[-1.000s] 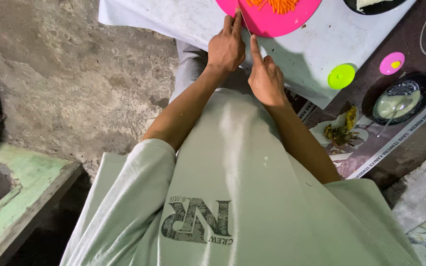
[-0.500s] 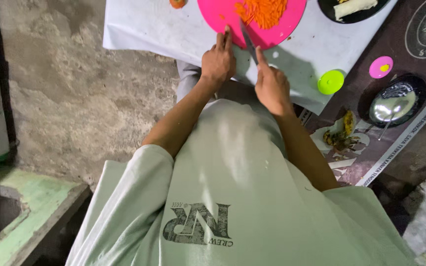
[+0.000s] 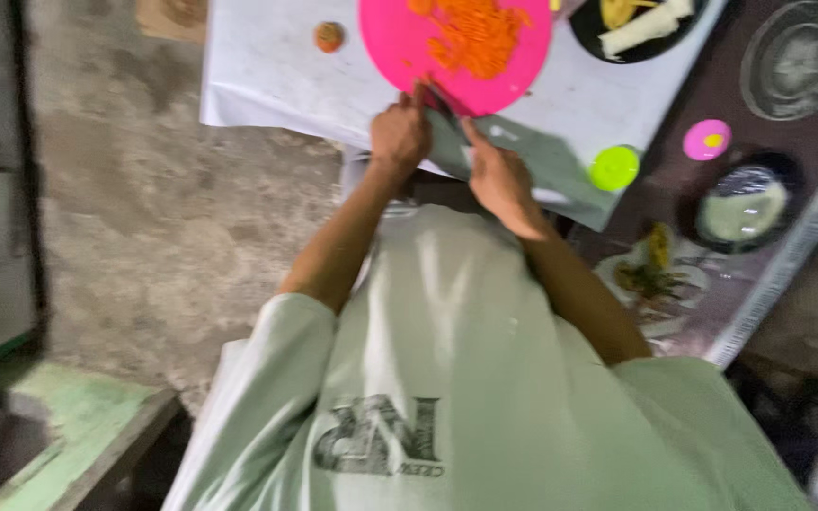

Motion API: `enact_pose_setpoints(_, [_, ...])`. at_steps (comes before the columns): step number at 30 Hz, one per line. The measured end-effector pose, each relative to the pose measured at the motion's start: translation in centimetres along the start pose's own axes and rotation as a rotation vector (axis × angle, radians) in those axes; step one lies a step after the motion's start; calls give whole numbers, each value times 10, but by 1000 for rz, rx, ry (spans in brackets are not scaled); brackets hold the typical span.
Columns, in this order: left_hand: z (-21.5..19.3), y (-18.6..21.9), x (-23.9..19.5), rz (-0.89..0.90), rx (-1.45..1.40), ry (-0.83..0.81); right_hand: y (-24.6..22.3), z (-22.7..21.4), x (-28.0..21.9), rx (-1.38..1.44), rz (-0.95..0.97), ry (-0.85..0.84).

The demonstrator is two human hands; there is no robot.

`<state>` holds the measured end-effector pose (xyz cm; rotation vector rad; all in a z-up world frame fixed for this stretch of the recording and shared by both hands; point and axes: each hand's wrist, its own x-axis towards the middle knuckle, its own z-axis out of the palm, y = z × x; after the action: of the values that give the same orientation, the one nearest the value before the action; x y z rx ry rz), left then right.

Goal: The person slices carrots into thin strips on a pink cutting board using a knife. The person holds the carrot with the left hand and cuts with the right hand, accumulating a pile of julienned carrot pieces on the board.

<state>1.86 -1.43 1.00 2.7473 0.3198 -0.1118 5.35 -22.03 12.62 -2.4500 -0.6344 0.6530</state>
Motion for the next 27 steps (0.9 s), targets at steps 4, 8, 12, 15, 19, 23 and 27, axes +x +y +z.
enact_pose_setpoints(4, [6, 15, -10, -23, 8, 17, -5, -3, -7, -53, 23, 91])
enact_pose_setpoints(8, [-5, 17, -17, -81, -133, 57, -5, 1, -16, 6, 0, 21])
enact_pose_setpoints(12, [-38, 5, -5, -153, -198, 133, -8, 4, -1, 6, -8, 20])
enact_pose_setpoints(15, [-49, 1, -16, -211, -272, 111, -4, 7, 4, -12, 9, 132])
enact_pose_setpoints(19, [-57, -12, -13, -190, -314, 185, -13, 13, 20, -33, 27, 17])
enact_pose_setpoints(23, [-68, -30, -4, -121, -278, 250, -29, 25, 25, 22, -40, 51])
enact_pose_setpoints(27, [-81, -47, 39, -126, -336, 206, -40, 30, 30, -40, 195, 56])
